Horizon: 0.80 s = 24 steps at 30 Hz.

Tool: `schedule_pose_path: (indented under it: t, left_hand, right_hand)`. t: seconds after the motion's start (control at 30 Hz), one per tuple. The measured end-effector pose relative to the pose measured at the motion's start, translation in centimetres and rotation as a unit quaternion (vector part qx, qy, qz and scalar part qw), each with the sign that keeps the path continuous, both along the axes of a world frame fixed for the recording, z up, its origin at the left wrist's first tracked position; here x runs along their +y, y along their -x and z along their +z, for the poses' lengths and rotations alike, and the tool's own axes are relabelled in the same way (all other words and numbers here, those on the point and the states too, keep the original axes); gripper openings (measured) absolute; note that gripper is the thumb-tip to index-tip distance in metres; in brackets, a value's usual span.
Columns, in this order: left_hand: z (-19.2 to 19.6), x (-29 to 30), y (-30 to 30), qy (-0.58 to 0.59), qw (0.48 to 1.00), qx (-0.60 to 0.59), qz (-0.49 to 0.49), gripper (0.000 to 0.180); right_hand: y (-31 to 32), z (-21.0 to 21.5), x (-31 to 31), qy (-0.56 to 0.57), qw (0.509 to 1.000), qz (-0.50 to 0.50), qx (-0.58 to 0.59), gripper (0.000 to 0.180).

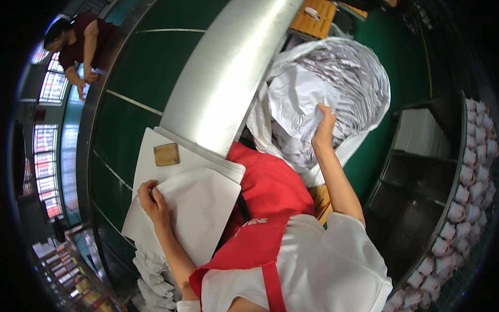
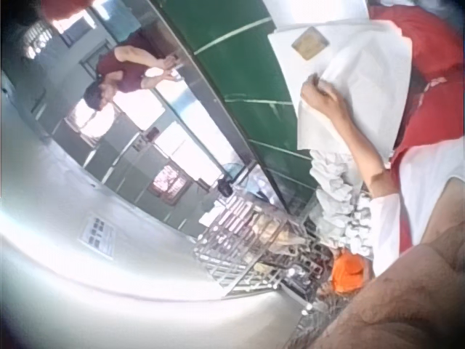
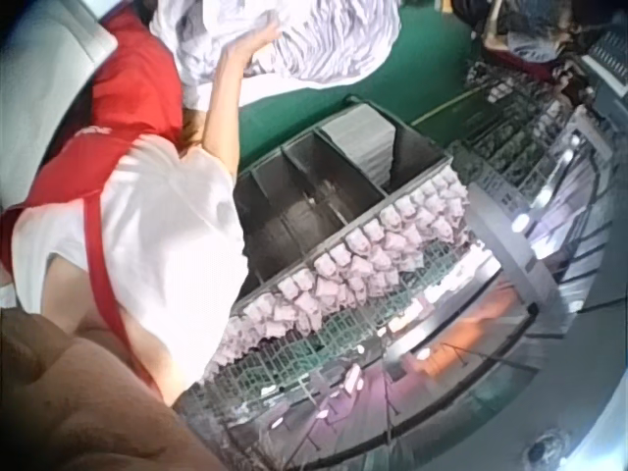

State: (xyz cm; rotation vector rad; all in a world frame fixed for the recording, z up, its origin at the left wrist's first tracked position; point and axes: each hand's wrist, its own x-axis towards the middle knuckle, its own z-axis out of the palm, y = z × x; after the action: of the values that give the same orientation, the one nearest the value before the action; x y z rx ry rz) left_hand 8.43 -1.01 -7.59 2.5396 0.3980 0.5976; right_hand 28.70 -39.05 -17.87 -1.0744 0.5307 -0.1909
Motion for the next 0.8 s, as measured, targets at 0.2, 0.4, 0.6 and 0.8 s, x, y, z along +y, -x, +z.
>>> schedule_pose_path:
  t: [0.2,0.4,0.6,0.8]
  left_hand:
    - [1.3,-0.3,0.4,0.068,0.997,-0.034,0.015,0.054]
    - [3.4,-1.0,0.1,0.204,0.968,-0.130,-0.073,0.064]
    - [0.9,0.8,1.3,0.570,0.805,-0.159,-0.043,0.040]
    - [1.3,0.4,2.7,0.596,0.761,-0.228,-0.118,0.033]
  right_hand:
    - [3.8,10.3,8.1,-0.053,0.973,0.188,-0.125,0.029]
    - [8.4,16.7,18.2,0.361,0.570,0.433,-0.598,0.039]
    - [11.2,16.3,22.2,0.324,0.487,0.573,-0.574,0.069]
    - [10.5,16.1,23.7,0.280,0.528,0.662,-0.452,0.061]
